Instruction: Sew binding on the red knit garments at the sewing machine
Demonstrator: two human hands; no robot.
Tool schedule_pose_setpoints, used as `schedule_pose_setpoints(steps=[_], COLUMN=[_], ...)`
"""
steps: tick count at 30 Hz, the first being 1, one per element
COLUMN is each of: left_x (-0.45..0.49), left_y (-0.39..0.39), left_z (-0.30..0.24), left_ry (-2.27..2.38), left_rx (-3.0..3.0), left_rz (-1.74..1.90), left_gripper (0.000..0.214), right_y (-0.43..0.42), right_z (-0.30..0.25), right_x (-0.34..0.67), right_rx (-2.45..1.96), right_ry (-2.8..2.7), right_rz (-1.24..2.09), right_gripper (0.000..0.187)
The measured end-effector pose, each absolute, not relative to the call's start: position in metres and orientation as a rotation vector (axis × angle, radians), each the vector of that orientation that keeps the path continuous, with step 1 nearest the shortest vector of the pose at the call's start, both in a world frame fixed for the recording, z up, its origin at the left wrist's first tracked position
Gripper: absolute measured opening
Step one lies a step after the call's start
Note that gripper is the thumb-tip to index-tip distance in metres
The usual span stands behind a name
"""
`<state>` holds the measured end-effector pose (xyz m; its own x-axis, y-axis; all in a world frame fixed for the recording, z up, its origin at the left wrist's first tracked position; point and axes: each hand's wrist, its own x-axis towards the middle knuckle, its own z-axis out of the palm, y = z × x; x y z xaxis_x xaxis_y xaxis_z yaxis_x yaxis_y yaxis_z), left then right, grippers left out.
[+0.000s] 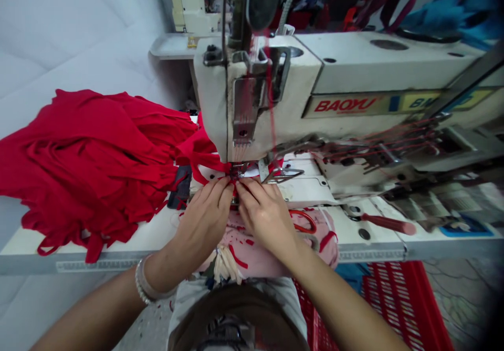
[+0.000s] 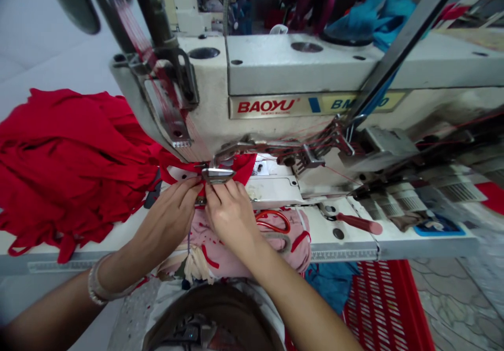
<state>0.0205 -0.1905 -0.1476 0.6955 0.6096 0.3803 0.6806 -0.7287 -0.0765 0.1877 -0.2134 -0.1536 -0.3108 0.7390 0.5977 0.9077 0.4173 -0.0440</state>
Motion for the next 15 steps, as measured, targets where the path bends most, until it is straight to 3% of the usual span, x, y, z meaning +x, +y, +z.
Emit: schedule_pose_setpoints(steps=[15], left_x=[0.016], left_y=[-0.172], left_z=[-0.143], left_ry=[-0.945], left_rx=[-2.738], left_rz=[-0.619], left_gripper=[0.030], right_y=[-0.203], right_z=[-0.161], right_x=[0.193], right_rx=[-1.344], right_ry=[-2.015], right_rz=[-0.077], right_gripper=[0.028])
